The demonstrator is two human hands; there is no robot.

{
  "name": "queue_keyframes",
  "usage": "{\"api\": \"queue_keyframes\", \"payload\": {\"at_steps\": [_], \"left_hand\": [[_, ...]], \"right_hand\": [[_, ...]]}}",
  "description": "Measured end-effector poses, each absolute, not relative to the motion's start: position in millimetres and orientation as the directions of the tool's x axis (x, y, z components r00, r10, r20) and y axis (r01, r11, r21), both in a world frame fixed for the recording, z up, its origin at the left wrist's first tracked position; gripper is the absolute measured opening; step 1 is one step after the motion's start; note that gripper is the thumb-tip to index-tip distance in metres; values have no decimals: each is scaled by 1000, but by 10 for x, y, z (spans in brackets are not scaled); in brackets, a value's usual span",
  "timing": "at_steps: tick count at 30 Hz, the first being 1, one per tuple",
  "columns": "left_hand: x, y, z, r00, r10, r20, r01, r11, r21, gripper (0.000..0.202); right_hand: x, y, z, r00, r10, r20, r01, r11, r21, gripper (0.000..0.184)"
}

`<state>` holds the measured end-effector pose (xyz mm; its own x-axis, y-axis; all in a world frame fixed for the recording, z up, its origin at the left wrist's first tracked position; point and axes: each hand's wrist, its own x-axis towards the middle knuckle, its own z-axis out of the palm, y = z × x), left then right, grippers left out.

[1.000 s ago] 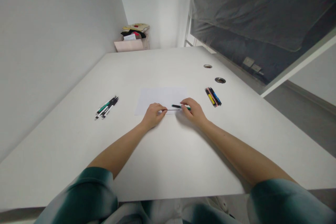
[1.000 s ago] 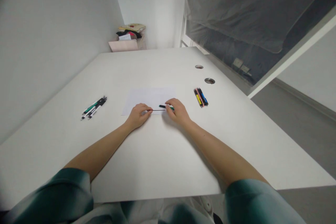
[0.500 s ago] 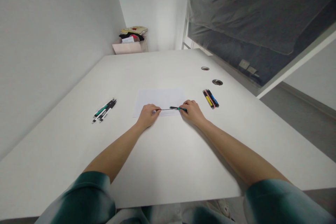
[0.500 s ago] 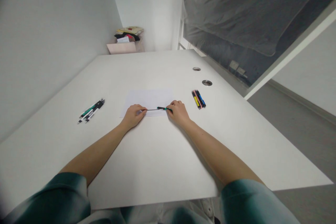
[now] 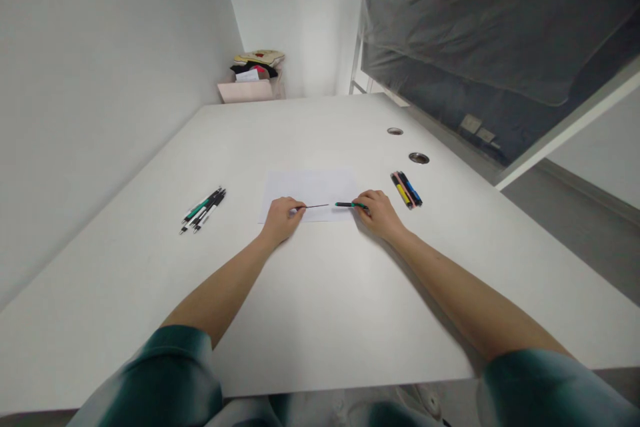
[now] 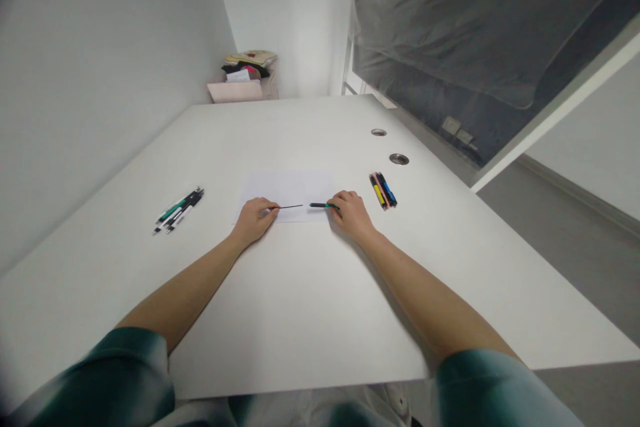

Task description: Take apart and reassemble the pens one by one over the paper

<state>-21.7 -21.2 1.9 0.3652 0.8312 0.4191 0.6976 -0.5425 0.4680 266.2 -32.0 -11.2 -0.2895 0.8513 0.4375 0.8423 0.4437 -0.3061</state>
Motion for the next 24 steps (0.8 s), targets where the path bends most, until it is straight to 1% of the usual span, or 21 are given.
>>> {"api": "queue_keyframes", "payload": {"at_steps": [7, 15, 24], "left_hand": [[-170, -245, 23, 391, 816, 427, 678, -569, 466, 17], [-103, -327, 45, 416, 794, 444, 649, -601, 466, 18], [-47, -357, 38, 434, 777, 457, 636, -623, 456, 19]], "right_hand": [[2565, -370, -65, -332, 848, 414, 829, 472, -302, 23], [2375, -468, -11, -417, 842, 342, 788, 523, -325, 24], [2331, -509, 20, -439, 829, 348, 744, 552, -377, 24]]}}
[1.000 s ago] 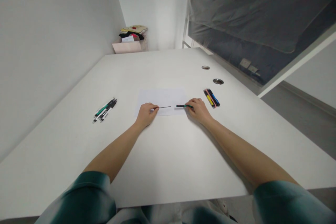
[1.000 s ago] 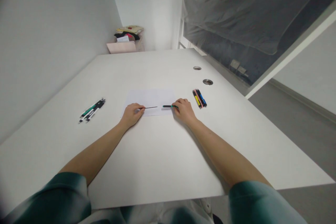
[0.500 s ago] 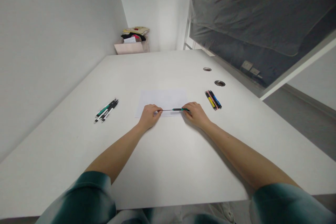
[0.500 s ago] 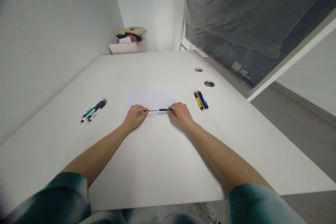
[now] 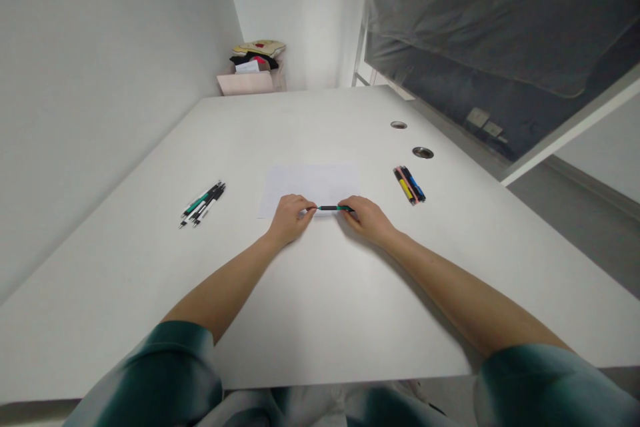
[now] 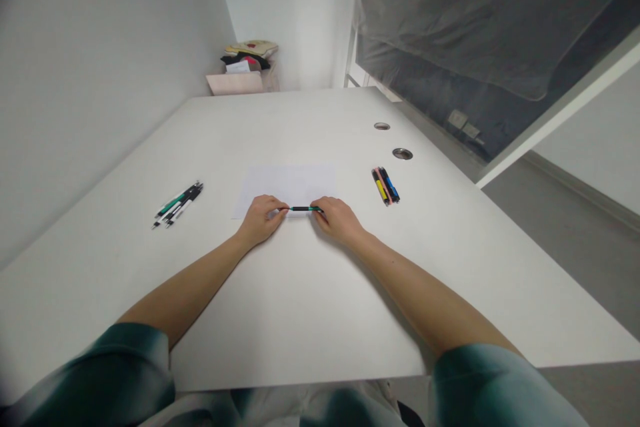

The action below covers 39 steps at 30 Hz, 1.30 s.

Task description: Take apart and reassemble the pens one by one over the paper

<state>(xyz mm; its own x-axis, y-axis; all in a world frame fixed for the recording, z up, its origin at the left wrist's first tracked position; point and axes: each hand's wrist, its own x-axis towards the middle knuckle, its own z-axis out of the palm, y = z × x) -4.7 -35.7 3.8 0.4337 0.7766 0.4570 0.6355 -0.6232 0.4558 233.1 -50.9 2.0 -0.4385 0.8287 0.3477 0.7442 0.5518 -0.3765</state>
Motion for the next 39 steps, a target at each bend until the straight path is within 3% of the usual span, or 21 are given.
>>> {"api": "queue_keyframes", "payload": {"at_steps": [14, 24, 34, 39], "left_hand": [[-23, -365, 39, 428, 777, 461, 631, -622, 463, 17], [-8, -375, 51, 452, 774, 443, 540, -633, 555, 25], [-8, -356, 33, 354, 880, 317, 524, -467, 712, 14], [8, -376, 40, 347, 883, 315, 497, -458, 737, 14]], "right_hand": [[2307, -532, 21, -425, 834, 351, 728, 545, -415, 23], [2322, -540, 51, -399, 851, 340, 755, 516, -404, 23], [2324, -518, 33, -383, 865, 323, 791, 488, -369, 17], [2313, -529, 27, -421, 836, 352, 773, 533, -344, 17]]}}
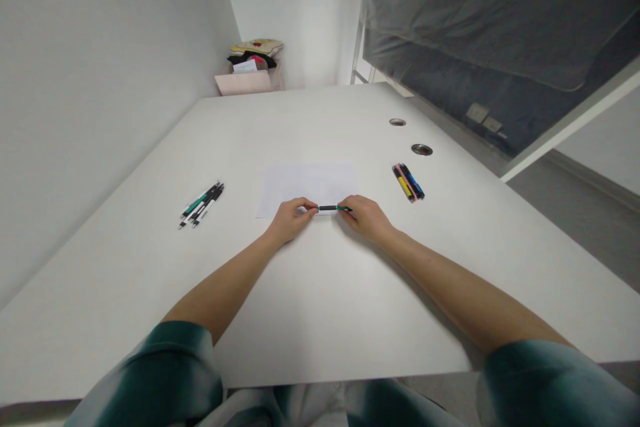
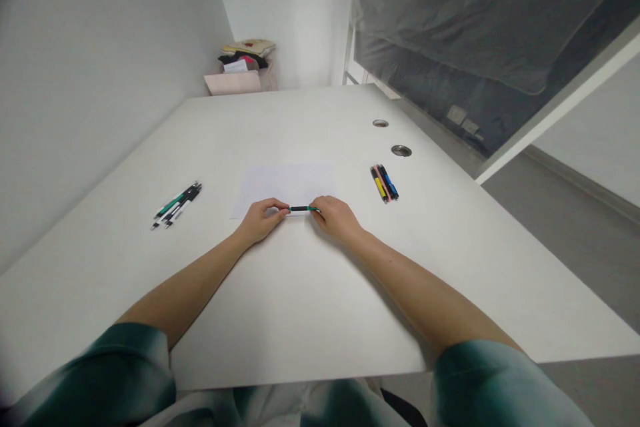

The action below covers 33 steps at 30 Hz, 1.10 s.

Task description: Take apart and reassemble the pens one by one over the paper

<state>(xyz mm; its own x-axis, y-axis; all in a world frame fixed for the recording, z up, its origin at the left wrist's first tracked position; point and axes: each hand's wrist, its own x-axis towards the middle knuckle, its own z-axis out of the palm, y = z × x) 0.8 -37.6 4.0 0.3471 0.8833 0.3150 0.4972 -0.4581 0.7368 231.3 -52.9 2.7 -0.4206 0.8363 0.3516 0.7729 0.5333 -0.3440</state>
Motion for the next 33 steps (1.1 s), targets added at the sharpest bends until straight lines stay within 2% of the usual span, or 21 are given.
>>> {"api": "queue_keyframes", "payload": {"at_steps": [7, 16, 24, 33], "left_hand": [[3, -394, 54, 371, 864, 339, 520, -496, 695, 13], [6, -410, 90, 413, 810, 416, 564, -586, 582, 11], [1, -402, 60, 411, 805, 428, 572, -593, 566, 15], [12, -379, 64, 443, 813, 378, 638, -582, 503, 20]], "right_hand": [[2309, -526, -17, -433, 828, 357, 775, 544, -321, 18], [2272, -559, 76, -467, 827, 315, 804, 545, -238, 31], [2267, -559, 103, -396, 884, 250, 848, 456, -269, 19], [2287, -548, 98, -425, 847, 320, 825, 508, -249, 20]]}}
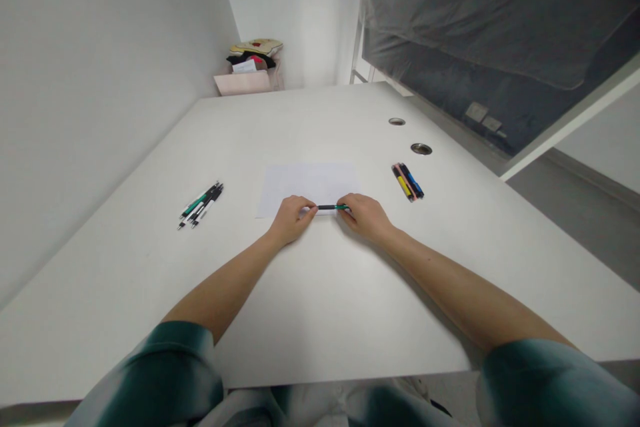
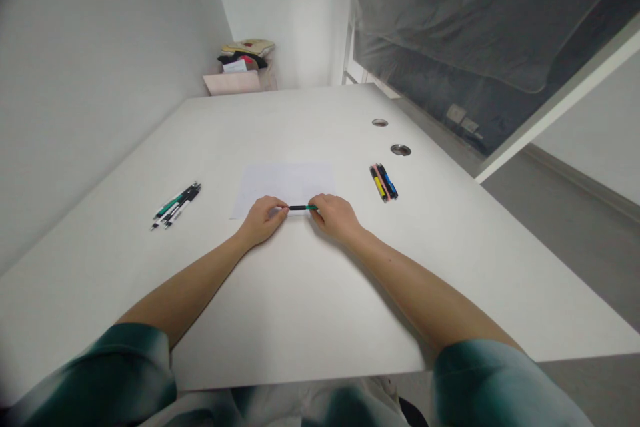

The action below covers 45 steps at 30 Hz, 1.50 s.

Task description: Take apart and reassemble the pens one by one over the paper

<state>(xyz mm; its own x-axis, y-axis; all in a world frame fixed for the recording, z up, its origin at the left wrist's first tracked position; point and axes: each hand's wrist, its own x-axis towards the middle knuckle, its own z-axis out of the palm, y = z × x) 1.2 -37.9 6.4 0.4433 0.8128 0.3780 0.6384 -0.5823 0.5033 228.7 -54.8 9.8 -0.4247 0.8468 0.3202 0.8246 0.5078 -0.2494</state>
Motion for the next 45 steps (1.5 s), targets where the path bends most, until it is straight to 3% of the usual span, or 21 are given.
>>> {"api": "queue_keyframes", "payload": {"at_steps": [4, 8, 14, 20, 29, 38, 45], "left_hand": [[17, -390, 73, 458, 798, 392, 616, -603, 507, 13], [24, -397, 72, 466, 791, 397, 621, -612, 490, 9], [22, -403, 58, 457, 801, 387, 629, -598, 496, 15], [16, -370, 38, 475, 801, 364, 649, -599, 469, 21], [19, -395, 71, 451, 775, 443, 637, -627, 449, 12], [29, -372, 65, 476, 797, 371, 679, -601, 421, 27], [17, -379, 45, 484, 764, 425, 626, -643, 441, 15]], "right_hand": [[2283, -559, 115, -459, 817, 349, 808, 547, -217, 24], [2260, -594, 139, -464, 842, 275, 813, 528, -247, 30], [2252, -600, 139, -420, 883, 211, 851, 464, -247, 26], [2264, -573, 127, -395, 891, 222, 867, 442, -230, 24], [2261, -554, 104, -453, 831, 323, 823, 529, -206, 31], [2265, -562, 109, -424, 848, 317, 826, 506, -247, 29], [2293, -532, 86, -439, 844, 308, 825, 515, -233, 21]]}}
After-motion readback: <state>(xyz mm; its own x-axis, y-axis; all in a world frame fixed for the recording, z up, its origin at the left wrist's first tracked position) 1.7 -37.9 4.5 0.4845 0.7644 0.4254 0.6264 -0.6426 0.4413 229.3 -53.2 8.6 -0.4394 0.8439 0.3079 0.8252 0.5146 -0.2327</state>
